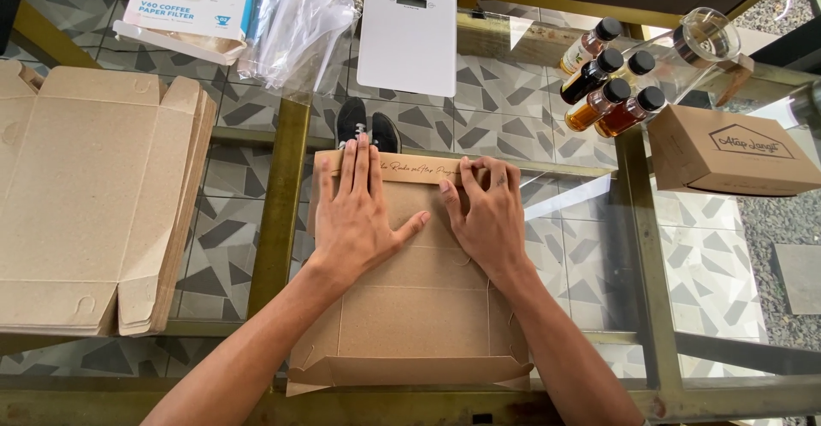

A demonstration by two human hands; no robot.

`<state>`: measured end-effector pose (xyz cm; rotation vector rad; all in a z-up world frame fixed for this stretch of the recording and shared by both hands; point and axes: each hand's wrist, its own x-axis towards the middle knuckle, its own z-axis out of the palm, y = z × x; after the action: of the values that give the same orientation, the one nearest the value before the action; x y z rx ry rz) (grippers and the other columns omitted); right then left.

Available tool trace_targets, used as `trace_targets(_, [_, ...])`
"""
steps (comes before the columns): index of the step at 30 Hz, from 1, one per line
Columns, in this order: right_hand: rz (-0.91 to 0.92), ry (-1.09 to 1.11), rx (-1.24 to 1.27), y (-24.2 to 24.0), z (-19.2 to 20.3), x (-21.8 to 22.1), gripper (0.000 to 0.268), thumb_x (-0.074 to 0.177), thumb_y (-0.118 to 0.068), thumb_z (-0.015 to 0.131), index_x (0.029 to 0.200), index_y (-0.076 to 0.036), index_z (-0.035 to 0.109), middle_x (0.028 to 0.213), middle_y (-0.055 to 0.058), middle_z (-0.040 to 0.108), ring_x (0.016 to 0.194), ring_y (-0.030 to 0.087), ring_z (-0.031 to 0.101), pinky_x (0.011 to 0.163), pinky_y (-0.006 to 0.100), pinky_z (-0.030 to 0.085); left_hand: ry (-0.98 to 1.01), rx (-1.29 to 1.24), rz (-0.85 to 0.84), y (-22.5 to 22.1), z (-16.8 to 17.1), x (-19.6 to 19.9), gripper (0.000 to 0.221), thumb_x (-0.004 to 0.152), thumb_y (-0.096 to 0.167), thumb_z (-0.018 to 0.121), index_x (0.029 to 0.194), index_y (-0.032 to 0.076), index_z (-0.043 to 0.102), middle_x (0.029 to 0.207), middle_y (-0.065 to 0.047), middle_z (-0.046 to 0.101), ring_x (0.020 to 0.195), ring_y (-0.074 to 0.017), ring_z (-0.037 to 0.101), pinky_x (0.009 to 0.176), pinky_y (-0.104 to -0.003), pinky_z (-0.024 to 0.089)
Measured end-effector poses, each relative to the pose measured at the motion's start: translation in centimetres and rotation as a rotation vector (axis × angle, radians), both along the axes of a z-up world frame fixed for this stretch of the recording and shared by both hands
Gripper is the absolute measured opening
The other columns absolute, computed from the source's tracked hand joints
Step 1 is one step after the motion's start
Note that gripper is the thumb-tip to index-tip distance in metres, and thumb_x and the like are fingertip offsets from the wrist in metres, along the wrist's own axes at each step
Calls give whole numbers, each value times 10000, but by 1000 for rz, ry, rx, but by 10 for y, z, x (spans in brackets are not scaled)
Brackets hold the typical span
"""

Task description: Assembling a cardboard box by folding pre-scored flaps and interlocking them on a glass table.

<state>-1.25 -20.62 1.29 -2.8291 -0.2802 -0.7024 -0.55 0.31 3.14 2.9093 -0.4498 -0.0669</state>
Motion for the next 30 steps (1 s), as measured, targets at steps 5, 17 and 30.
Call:
trace_targets(5, [116,42,36,6,10,-1,446,1052,-386,603,1145,13,779,1124,165,584,1216,304,555,1043,358,491,-23,1,-71,1,-8,3,1164,880,854,353,1573,-77,263,1659,-299,214,1567,-412,162,1262,-543,60])
trace_targets(17, [418,75,-31,11,1,9,349,1015,-243,622,1255,-14,726,1196,116,592,1263,343,561,1069,414,482,-155,23,-357,1,-16,4,849,1025,615,259,1554,-44,333,1657,-259,254,1550,-449,167,1260,-551,79])
trace_targets(30, [276,55,-4,16,11,4,307,1027,-211,613,1249,-41,738,1187,108,673,1227,297,609,1027,356,520,-159,-24,-290,-1,-23,1,864,990,640,333,1588,16,322,1685,-173,257,1563,-337,210,1263,-507,95])
